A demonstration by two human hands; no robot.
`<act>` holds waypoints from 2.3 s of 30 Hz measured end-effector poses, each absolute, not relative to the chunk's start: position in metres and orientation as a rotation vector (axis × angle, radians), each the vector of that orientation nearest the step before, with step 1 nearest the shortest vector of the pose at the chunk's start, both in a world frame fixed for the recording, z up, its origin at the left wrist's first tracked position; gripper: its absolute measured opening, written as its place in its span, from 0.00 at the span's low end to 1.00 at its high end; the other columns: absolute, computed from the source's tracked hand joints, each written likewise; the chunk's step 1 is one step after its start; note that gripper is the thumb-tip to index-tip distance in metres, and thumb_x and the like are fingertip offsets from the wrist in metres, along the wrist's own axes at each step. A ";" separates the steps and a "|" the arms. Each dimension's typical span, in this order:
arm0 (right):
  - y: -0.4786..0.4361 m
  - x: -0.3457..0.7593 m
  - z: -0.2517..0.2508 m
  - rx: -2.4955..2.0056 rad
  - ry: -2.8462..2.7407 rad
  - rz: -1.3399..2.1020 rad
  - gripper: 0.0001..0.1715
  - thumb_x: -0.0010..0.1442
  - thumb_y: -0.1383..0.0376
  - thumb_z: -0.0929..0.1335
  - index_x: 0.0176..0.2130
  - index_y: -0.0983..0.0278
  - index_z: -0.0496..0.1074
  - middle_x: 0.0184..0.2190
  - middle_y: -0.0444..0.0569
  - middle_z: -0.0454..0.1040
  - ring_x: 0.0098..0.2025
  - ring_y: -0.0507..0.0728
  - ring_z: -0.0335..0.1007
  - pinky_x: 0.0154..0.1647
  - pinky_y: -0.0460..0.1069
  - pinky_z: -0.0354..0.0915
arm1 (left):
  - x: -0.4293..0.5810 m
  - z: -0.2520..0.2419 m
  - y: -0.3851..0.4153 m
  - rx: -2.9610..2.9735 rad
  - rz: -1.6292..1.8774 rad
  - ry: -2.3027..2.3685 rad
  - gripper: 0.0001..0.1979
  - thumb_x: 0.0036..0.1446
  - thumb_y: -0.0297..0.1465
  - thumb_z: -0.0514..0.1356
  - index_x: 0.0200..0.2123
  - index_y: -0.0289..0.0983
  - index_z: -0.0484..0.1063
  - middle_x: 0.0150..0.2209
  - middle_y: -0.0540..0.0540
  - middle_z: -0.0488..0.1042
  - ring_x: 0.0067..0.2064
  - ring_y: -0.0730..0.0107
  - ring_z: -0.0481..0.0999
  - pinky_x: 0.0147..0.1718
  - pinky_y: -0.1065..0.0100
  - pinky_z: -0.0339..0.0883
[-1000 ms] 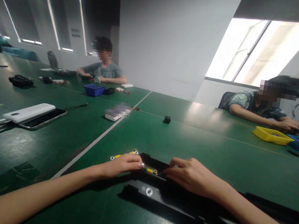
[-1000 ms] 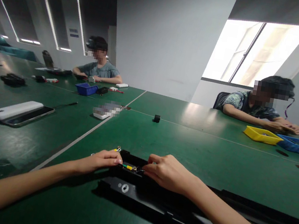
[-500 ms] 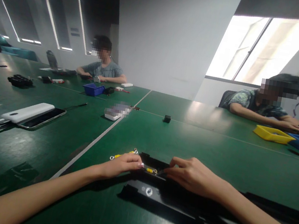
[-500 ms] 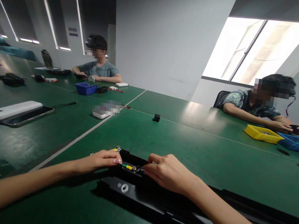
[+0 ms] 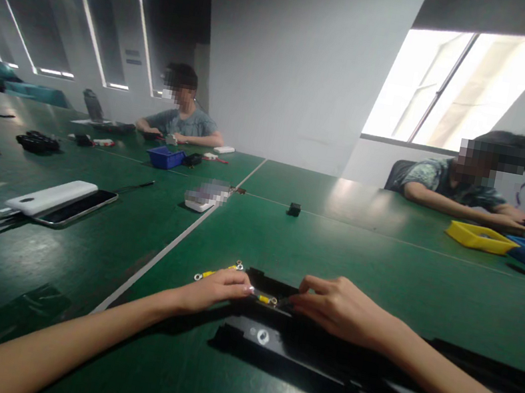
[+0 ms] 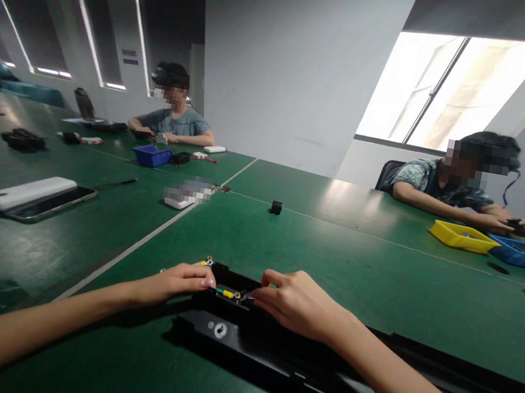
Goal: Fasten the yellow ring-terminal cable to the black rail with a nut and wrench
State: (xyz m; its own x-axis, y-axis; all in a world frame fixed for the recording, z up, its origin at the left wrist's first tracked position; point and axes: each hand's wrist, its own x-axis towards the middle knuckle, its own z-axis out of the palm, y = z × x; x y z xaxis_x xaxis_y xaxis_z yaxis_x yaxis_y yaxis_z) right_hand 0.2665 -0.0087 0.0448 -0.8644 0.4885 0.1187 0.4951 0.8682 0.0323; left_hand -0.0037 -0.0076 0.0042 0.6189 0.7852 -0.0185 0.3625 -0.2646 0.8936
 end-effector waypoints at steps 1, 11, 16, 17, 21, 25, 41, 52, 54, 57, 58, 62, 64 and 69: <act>-0.009 0.267 0.045 -0.775 -2.931 -0.097 0.19 0.68 0.62 0.58 0.45 0.63 0.76 0.34 0.51 0.72 0.23 0.48 0.67 0.25 0.45 0.59 | -0.004 0.003 -0.007 1.866 0.544 0.917 0.16 0.61 0.41 0.52 0.32 0.34 0.69 0.33 0.48 0.67 0.38 0.65 0.65 0.38 0.69 0.59; -0.008 0.267 0.043 -0.806 -2.951 -0.086 0.18 0.68 0.63 0.58 0.44 0.63 0.75 0.35 0.51 0.73 0.24 0.48 0.67 0.26 0.45 0.59 | -0.004 0.004 -0.007 1.861 0.537 0.910 0.14 0.60 0.40 0.51 0.32 0.35 0.68 0.33 0.48 0.66 0.38 0.65 0.64 0.39 0.69 0.57; -0.009 0.267 0.044 -0.811 -2.968 -0.104 0.18 0.68 0.63 0.58 0.44 0.63 0.75 0.35 0.50 0.73 0.24 0.48 0.67 0.26 0.45 0.59 | -0.004 0.004 -0.007 1.865 0.535 0.906 0.14 0.61 0.39 0.51 0.32 0.34 0.68 0.34 0.48 0.66 0.38 0.65 0.64 0.39 0.69 0.57; -0.008 0.267 0.044 -0.817 -2.970 -0.107 0.18 0.68 0.63 0.58 0.44 0.63 0.75 0.35 0.50 0.73 0.24 0.48 0.67 0.26 0.45 0.59 | -0.004 0.004 -0.007 1.866 0.537 0.905 0.14 0.61 0.39 0.51 0.32 0.34 0.68 0.34 0.48 0.66 0.38 0.65 0.64 0.39 0.69 0.57; -0.008 0.267 0.043 -0.812 -2.965 -0.113 0.18 0.68 0.63 0.58 0.45 0.63 0.75 0.35 0.50 0.73 0.23 0.48 0.67 0.25 0.45 0.58 | -0.004 0.000 -0.005 1.867 0.538 0.905 0.14 0.61 0.38 0.51 0.32 0.34 0.68 0.33 0.48 0.65 0.38 0.66 0.64 0.38 0.69 0.58; -0.008 0.266 0.043 -0.801 -2.955 -0.135 0.18 0.68 0.64 0.58 0.44 0.63 0.75 0.35 0.50 0.72 0.23 0.47 0.66 0.25 0.45 0.58 | -0.004 0.000 -0.005 1.870 0.534 0.919 0.13 0.61 0.38 0.51 0.32 0.34 0.68 0.34 0.48 0.66 0.39 0.65 0.64 0.39 0.69 0.58; -0.007 0.268 0.041 -0.813 -2.945 -0.172 0.17 0.68 0.64 0.59 0.45 0.62 0.75 0.34 0.49 0.72 0.21 0.47 0.64 0.23 0.45 0.56 | -0.004 0.000 -0.005 1.868 0.538 0.912 0.14 0.60 0.39 0.51 0.32 0.34 0.68 0.34 0.48 0.65 0.38 0.65 0.64 0.39 0.69 0.57; -0.008 0.267 0.044 -0.817 -2.958 -0.144 0.16 0.68 0.64 0.60 0.44 0.63 0.75 0.34 0.49 0.72 0.22 0.47 0.64 0.24 0.45 0.56 | -0.005 0.003 -0.006 1.861 0.533 0.903 0.15 0.61 0.40 0.51 0.32 0.35 0.68 0.34 0.48 0.66 0.38 0.65 0.64 0.39 0.69 0.57; -0.008 0.267 0.044 -0.813 -2.972 -0.152 0.16 0.68 0.64 0.59 0.44 0.62 0.75 0.35 0.49 0.73 0.22 0.47 0.65 0.24 0.45 0.57 | -0.004 0.002 -0.006 1.861 0.536 0.905 0.15 0.60 0.40 0.51 0.32 0.35 0.68 0.33 0.48 0.66 0.38 0.65 0.64 0.39 0.69 0.57; -0.007 0.267 0.043 -0.808 -2.996 -0.163 0.16 0.68 0.64 0.59 0.44 0.62 0.75 0.36 0.49 0.73 0.23 0.48 0.66 0.25 0.45 0.58 | -0.004 0.002 -0.006 1.862 0.540 0.906 0.14 0.60 0.39 0.51 0.32 0.34 0.68 0.33 0.48 0.66 0.37 0.66 0.64 0.38 0.69 0.57; -0.007 0.266 0.043 -0.810 -2.999 -0.166 0.16 0.68 0.64 0.59 0.44 0.62 0.75 0.36 0.49 0.73 0.23 0.49 0.66 0.25 0.45 0.58 | -0.004 0.002 -0.006 1.863 0.542 0.906 0.14 0.60 0.39 0.51 0.32 0.34 0.68 0.33 0.48 0.66 0.38 0.66 0.64 0.39 0.69 0.57; -0.007 0.266 0.044 -0.793 -2.995 -0.168 0.16 0.67 0.65 0.60 0.45 0.63 0.75 0.35 0.50 0.72 0.23 0.48 0.66 0.25 0.45 0.58 | -0.005 0.002 -0.006 1.863 0.544 0.904 0.15 0.61 0.40 0.51 0.32 0.35 0.68 0.33 0.48 0.66 0.38 0.65 0.64 0.38 0.69 0.58; -0.007 0.266 0.043 -0.779 -2.982 -0.158 0.16 0.67 0.64 0.60 0.45 0.63 0.75 0.35 0.50 0.72 0.23 0.48 0.66 0.25 0.45 0.58 | -0.005 0.002 -0.005 1.862 0.544 0.903 0.15 0.61 0.40 0.51 0.32 0.35 0.68 0.33 0.48 0.66 0.38 0.65 0.64 0.38 0.69 0.58; -0.008 0.267 0.043 -0.767 -2.950 -0.128 0.18 0.68 0.63 0.59 0.43 0.63 0.75 0.34 0.50 0.72 0.22 0.47 0.65 0.24 0.45 0.57 | -0.005 0.002 -0.006 1.860 0.539 0.908 0.16 0.61 0.42 0.52 0.32 0.35 0.68 0.34 0.48 0.66 0.38 0.65 0.64 0.38 0.69 0.58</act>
State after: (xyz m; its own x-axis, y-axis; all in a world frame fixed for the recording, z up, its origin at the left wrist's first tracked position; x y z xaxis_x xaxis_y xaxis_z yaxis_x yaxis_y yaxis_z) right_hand 0.2668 -0.0076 0.0431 -0.8696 0.4816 0.1092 0.4893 0.8702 0.0583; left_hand -0.0050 -0.0055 0.0017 0.6252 0.7802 -0.0211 0.3554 -0.2605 0.8977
